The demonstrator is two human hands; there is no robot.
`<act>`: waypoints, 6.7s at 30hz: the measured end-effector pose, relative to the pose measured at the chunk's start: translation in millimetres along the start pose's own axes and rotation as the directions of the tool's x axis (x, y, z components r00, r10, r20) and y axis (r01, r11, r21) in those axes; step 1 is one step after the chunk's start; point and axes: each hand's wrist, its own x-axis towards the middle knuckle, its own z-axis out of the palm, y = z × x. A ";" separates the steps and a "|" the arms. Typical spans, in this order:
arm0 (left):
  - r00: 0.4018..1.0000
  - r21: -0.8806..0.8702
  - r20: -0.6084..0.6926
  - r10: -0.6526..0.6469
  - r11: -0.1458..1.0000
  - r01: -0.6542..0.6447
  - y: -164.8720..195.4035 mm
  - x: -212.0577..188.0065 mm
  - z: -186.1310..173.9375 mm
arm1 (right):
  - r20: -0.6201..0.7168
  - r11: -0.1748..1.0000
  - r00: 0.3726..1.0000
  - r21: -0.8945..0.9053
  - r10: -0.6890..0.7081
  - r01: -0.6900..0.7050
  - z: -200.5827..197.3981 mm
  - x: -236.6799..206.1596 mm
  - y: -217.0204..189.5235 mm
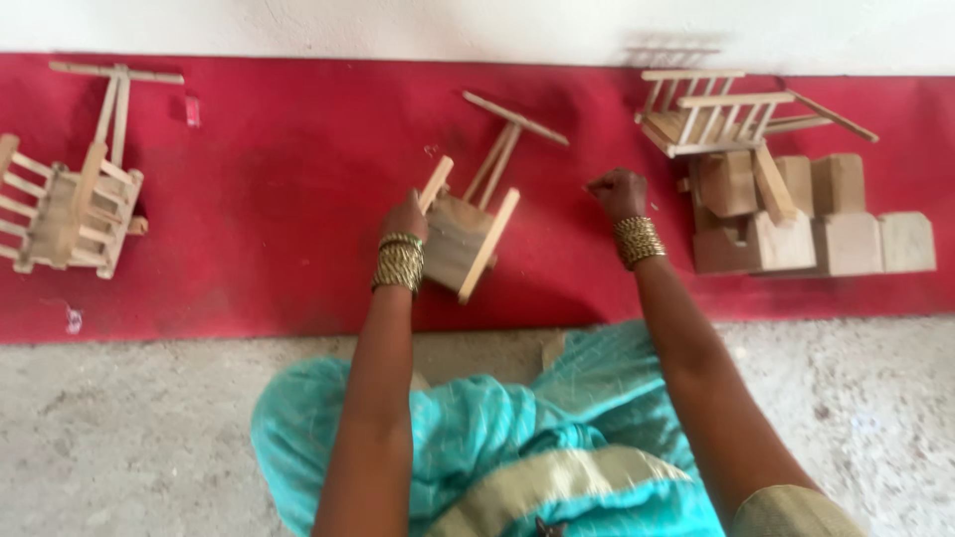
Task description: The person sits on the floor and assembles small wooden toy carts, fitting wooden seat and body blocks onto wheeled frames by hand. They press parts together, turn pieces over to align them, and set finished toys aside with other completed carts.
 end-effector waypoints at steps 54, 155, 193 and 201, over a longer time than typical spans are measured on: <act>0.931 -0.690 -0.331 0.152 0.634 -0.349 9.6 -72.8 32.2 | 0.104 0.991 0.989 -0.091 0.109 -0.100 35.3 -66.2 -157.3; 0.917 -0.811 -0.388 0.091 -0.506 -0.293 -8.4 -59.3 68.3 | -0.313 0.901 0.891 0.179 -0.328 0.395 80.4 -145.0 -142.5; 0.898 -0.782 -0.412 0.152 -0.564 -0.263 -13.9 -54.6 77.3 | -0.088 0.536 0.932 0.835 0.352 -0.123 34.5 -127.0 -129.2; 0.966 -0.954 -0.137 0.220 -0.291 -0.069 -26.5 -53.3 52.9 | -0.242 0.811 0.938 0.581 0.250 -0.067 72.5 -143.4 -154.8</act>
